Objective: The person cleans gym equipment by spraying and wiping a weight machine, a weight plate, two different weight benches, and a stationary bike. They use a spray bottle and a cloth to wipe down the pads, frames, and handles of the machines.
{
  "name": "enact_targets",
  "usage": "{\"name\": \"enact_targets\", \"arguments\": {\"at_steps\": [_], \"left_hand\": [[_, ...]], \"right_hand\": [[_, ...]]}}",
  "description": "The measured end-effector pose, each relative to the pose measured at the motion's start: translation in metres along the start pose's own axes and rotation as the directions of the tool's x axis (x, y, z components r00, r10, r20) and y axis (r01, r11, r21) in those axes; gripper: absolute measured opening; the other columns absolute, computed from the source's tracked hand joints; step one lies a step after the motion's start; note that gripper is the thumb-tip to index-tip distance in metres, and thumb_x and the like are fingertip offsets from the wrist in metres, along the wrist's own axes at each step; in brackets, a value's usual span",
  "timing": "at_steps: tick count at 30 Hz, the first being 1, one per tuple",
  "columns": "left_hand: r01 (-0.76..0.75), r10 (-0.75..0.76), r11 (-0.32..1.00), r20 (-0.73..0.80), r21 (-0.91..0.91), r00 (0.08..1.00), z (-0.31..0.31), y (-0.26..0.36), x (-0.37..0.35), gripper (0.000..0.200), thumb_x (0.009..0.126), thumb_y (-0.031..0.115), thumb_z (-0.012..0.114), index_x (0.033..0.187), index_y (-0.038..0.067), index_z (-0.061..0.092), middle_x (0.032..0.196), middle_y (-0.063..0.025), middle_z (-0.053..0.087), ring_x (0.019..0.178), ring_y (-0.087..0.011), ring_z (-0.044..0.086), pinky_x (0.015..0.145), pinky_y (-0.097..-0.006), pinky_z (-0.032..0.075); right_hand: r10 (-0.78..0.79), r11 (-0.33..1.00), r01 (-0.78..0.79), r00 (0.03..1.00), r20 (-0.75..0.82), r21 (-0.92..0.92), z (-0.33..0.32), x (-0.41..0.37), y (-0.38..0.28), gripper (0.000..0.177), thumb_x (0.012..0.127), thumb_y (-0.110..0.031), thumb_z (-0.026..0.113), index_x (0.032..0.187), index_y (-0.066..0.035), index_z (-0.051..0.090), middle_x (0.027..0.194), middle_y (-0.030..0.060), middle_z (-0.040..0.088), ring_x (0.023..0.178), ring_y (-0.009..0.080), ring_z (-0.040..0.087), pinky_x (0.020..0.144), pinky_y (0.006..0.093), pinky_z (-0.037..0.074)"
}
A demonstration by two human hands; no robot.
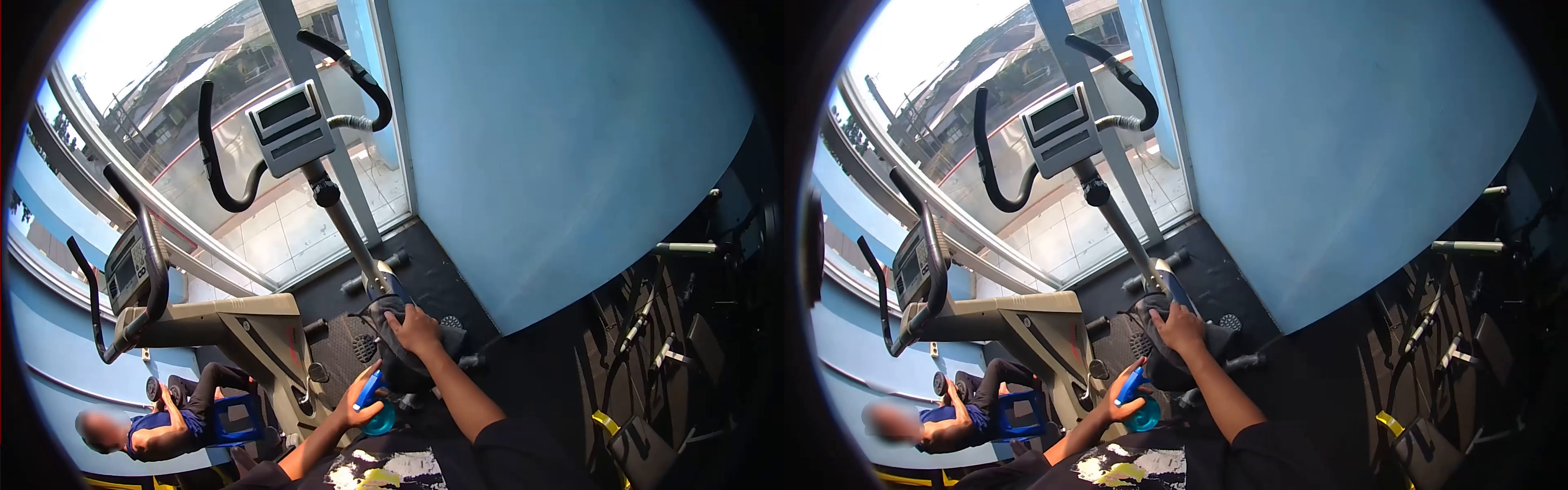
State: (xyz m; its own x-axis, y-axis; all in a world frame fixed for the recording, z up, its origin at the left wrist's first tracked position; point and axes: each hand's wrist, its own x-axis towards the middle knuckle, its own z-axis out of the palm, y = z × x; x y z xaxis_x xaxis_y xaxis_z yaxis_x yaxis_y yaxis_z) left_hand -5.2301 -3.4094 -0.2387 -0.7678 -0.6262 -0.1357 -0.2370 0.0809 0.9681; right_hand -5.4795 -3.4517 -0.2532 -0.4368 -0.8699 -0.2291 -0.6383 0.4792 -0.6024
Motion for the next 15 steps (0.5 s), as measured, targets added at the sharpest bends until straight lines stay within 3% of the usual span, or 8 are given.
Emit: {"name": "enact_targets", "arguments": {"at_steps": [2, 4, 5, 6, 7, 9, 12, 15], "left_hand": [[-0.401, 0.407, 0.766, 0.104, 0.502, 0.908, -0.003, -0.011, 0.010, 0.081, 0.079, 0.011, 0.067, 0.153, 0.001, 0.038, 0.161, -0.0236, 0.034, 0.119, -0.0303, 0.065, 0.100, -0.0414, 0.052], [-0.307, 0.329, 0.890, -0.009, 0.337, 0.944, 0.009, 0.008, 0.012, 0.082, 0.078, 0.009, 0.068, 0.154, 0.001, 0.038, 0.163, -0.0223, 0.031, 0.125, -0.0302, 0.061, 0.100, -0.0405, 0.052], [-0.207, 0.218, 0.964, -0.052, 0.169, 0.975, 0.014, 0.015, 0.014, 0.083, 0.077, 0.008, 0.068, 0.155, 0.002, 0.037, 0.163, -0.0210, 0.031, 0.127, -0.0298, 0.059, 0.100, -0.0402, 0.053], [-0.105, 0.104, 0.994, -0.076, -0.010, 0.992, 0.017, 0.021, 0.016, 0.085, 0.077, 0.007, 0.068, 0.155, 0.002, 0.036, 0.164, -0.0197, 0.030, 0.129, -0.0293, 0.058, 0.099, -0.0400, 0.053], [-0.113, 0.112, 0.994, -0.098, 0.002, 0.989, 0.018, 0.027, 0.019, 0.085, 0.077, 0.007, 0.068, 0.155, 0.002, 0.036, 0.164, -0.0197, 0.030, 0.129, -0.0293, 0.058, 0.099, -0.0400, 0.053], [-0.144, 0.141, 0.989, -0.132, -0.013, 0.981, 0.016, 0.038, 0.024, 0.087, 0.076, 0.005, 0.069, 0.156, 0.003, 0.036, 0.165, -0.0174, 0.028, 0.124, -0.0296, 0.062, 0.098, -0.0392, 0.054], [-0.108, 0.106, 0.994, -0.080, -0.024, 0.991, 0.007, 0.061, 0.036, 0.096, 0.075, 0.000, 0.068, 0.160, 0.007, 0.026, 0.167, -0.0172, 0.022, 0.116, -0.0305, 0.068, 0.100, -0.0411, 0.052], [-0.029, 0.047, 0.960, 0.058, -0.277, 0.997, -0.010, 0.108, 0.062, 0.103, 0.072, -0.002, 0.065, 0.163, 0.010, 0.019, 0.169, -0.0160, 0.017, 0.116, -0.0311, 0.067, 0.102, -0.0423, 0.050]], "right_hand": [[-0.038, 0.995, 0.038, 0.999, -0.010, 0.091, 0.014, 0.032, -0.011, 0.061, 0.098, -0.059, 0.053, 0.114, -0.002, 0.067, 0.112, 0.0205, 0.070, 0.104, 0.0385, 0.067, 0.094, 0.0485, 0.050], [-0.064, 0.980, 0.065, 0.998, -0.014, 0.188, 0.037, 0.066, -0.007, 0.059, 0.100, -0.056, 0.053, 0.112, 0.000, 0.066, 0.109, 0.0206, 0.071, 0.096, 0.0371, 0.068, 0.090, 0.0459, 0.052], [0.001, 0.875, -0.003, 1.000, 0.005, 0.484, 0.046, 0.083, 0.003, 0.054, 0.102, -0.051, 0.054, 0.112, 0.001, 0.066, 0.107, 0.0175, 0.072, 0.098, 0.0316, 0.069, 0.089, 0.0423, 0.053], [0.056, 0.680, -0.075, 0.997, 0.050, 0.729, 0.042, 0.089, 0.006, 0.050, 0.103, -0.047, 0.054, 0.112, 0.001, 0.066, 0.104, 0.0145, 0.072, 0.099, 0.0262, 0.069, 0.089, 0.0387, 0.053], [-0.036, 0.272, -0.145, 0.986, 0.161, 0.951, 0.036, 0.089, 0.017, 0.043, 0.106, -0.038, 0.054, 0.113, 0.002, 0.067, 0.108, 0.0096, 0.072, 0.102, 0.0187, 0.067, 0.090, 0.0339, 0.053], [-0.150, -0.109, -0.182, 0.975, 0.165, 0.977, 0.011, 0.075, 0.028, 0.044, 0.106, -0.032, 0.053, 0.126, 0.006, 0.063, 0.123, 0.0135, 0.069, 0.110, 0.0220, 0.068, 0.100, 0.0341, 0.051], [-0.259, -0.342, -0.280, 0.946, 0.197, 0.897, -0.055, 0.033, 0.022, 0.040, 0.106, -0.029, 0.055, 0.122, 0.006, 0.063, 0.118, 0.0111, 0.069, 0.110, 0.0192, 0.066, 0.101, 0.0318, 0.049], [-0.371, -0.196, -0.136, 0.927, 0.055, 0.971, -0.089, 0.009, 0.017, 0.038, 0.106, -0.025, 0.054, 0.127, 0.005, 0.062, 0.123, 0.0113, 0.067, 0.114, 0.0204, 0.065, 0.104, 0.0321, 0.048]]}}
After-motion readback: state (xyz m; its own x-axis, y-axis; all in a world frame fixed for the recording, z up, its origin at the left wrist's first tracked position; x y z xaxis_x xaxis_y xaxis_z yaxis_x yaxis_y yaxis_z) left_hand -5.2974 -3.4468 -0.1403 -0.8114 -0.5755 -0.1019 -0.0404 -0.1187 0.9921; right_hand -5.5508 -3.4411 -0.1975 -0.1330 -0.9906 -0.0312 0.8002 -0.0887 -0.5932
